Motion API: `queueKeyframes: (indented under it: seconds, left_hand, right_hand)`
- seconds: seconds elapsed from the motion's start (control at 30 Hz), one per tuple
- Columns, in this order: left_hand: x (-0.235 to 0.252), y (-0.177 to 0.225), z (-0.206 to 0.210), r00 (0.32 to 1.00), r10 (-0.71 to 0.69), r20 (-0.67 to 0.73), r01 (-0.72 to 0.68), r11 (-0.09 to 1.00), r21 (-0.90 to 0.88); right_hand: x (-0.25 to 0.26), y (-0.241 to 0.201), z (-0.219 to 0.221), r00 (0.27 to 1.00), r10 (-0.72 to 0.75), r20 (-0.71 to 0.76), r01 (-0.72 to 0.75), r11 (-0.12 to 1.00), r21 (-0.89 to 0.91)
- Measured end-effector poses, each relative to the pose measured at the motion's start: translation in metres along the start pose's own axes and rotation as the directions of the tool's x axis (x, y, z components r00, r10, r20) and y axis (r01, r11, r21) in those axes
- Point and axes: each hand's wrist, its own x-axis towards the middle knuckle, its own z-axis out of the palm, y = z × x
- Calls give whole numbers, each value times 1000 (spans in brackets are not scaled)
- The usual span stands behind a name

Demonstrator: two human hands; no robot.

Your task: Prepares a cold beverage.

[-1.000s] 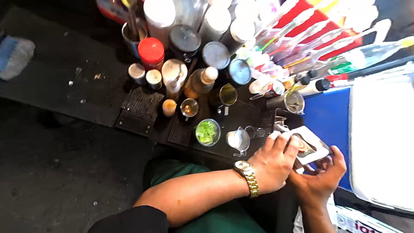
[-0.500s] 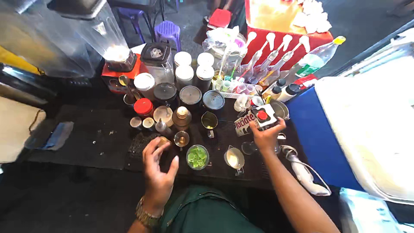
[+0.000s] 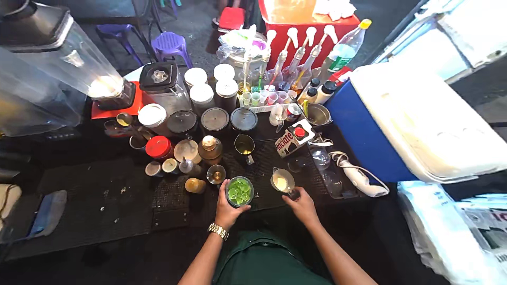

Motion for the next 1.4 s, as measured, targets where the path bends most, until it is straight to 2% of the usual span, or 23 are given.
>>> queueKeyframes:
  seconds: [0.17,0.23,0.3,0.37,0.57,0.83,1.1,1.4]
  left_hand:
    - [11,-1,1,998,47,42,-47,999,12]
    - [15,-1,-6,992,63,112,-61,998,-19]
    - [15,0,-13,980,20,200,-19,1000,-8]
    - [10,-2,-20,976,-8,216,6,1000,12]
    - [-41,-20,-55,999,-12,51,11,1000,2]
    - [-121,-80,-113,990,49,-131,-34,992,120]
    - [-172,-123,-146,950,-58,-308,119,976,183]
    - [-187,-145,-152,924,-176,-339,241,957,160]
  right_hand:
    - [-1,-1,10,994,-93,-55,90,995,-51]
    - [-12,-9,-1,987,-157,-43,153,985,-75]
    - [-27,-19,-18,975,-221,-18,218,971,-94]
    - [-40,-34,-39,962,-271,31,273,954,-126]
    - [-64,-89,-72,907,-373,197,417,862,-289]
    - [-71,-141,-56,864,-288,414,489,677,-550]
    - [-79,-173,-47,837,-261,481,538,551,-637]
    - [-83,-183,-51,829,-237,507,555,459,-693]
